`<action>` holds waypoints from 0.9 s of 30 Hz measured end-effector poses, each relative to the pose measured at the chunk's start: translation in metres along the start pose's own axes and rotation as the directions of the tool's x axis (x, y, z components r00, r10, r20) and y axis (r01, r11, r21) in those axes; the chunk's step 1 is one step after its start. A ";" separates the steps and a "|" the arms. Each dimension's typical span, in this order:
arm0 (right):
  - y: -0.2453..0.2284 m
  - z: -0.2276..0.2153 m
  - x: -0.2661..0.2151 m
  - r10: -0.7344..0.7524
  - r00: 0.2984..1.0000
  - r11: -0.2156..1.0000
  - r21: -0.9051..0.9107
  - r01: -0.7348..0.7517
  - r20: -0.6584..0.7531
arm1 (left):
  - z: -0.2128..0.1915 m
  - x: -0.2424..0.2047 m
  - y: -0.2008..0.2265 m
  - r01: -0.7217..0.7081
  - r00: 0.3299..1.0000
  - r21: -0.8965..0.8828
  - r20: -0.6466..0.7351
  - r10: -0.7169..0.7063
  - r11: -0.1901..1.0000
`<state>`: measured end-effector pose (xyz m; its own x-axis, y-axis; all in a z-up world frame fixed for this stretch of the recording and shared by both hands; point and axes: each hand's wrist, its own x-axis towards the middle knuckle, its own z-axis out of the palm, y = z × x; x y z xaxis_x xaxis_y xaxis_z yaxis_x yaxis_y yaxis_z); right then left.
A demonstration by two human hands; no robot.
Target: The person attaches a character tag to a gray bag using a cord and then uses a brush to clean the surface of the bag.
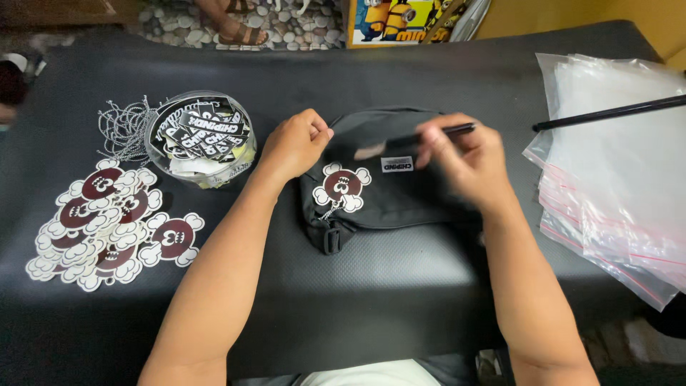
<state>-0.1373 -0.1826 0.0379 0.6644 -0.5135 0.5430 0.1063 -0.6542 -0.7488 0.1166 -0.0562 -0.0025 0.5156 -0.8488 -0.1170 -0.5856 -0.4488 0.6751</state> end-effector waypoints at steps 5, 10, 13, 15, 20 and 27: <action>0.022 -0.032 0.005 -0.109 0.993 0.921 -0.380 0.081 -0.050 | -0.001 0.000 0.003 -0.017 1.000 0.001 -0.008 0.017 1.000; 0.006 -0.045 -0.008 0.043 0.986 0.988 -0.143 -0.066 -0.161 | -0.001 -0.001 0.004 -0.018 1.000 0.023 0.002 0.018 1.000; -0.006 -0.046 -0.019 0.213 0.977 0.977 0.032 -0.213 -0.014 | 0.001 0.002 0.002 -0.024 1.000 0.027 -0.004 0.024 0.999; 0.000 -0.059 -0.029 -0.121 0.955 0.769 -0.634 -0.081 -0.269 | 0.008 0.004 -0.002 -0.030 0.999 0.049 -0.032 0.032 0.998; -0.020 -0.076 -0.049 0.069 0.957 0.823 -0.526 -0.214 -0.282 | 0.005 0.001 0.002 -0.039 0.999 0.051 -0.024 0.040 0.998; -0.016 -0.106 -0.085 0.012 0.956 0.719 -0.662 -0.213 -0.294 | 0.011 0.005 -0.005 -0.079 0.996 0.054 -0.044 0.082 0.995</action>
<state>-0.2737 -0.1867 0.0438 0.4189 -0.6619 0.6216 -0.5545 -0.7286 -0.4021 0.1155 -0.0612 -0.0148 0.4930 -0.8695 -0.0293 -0.6577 -0.3945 0.6417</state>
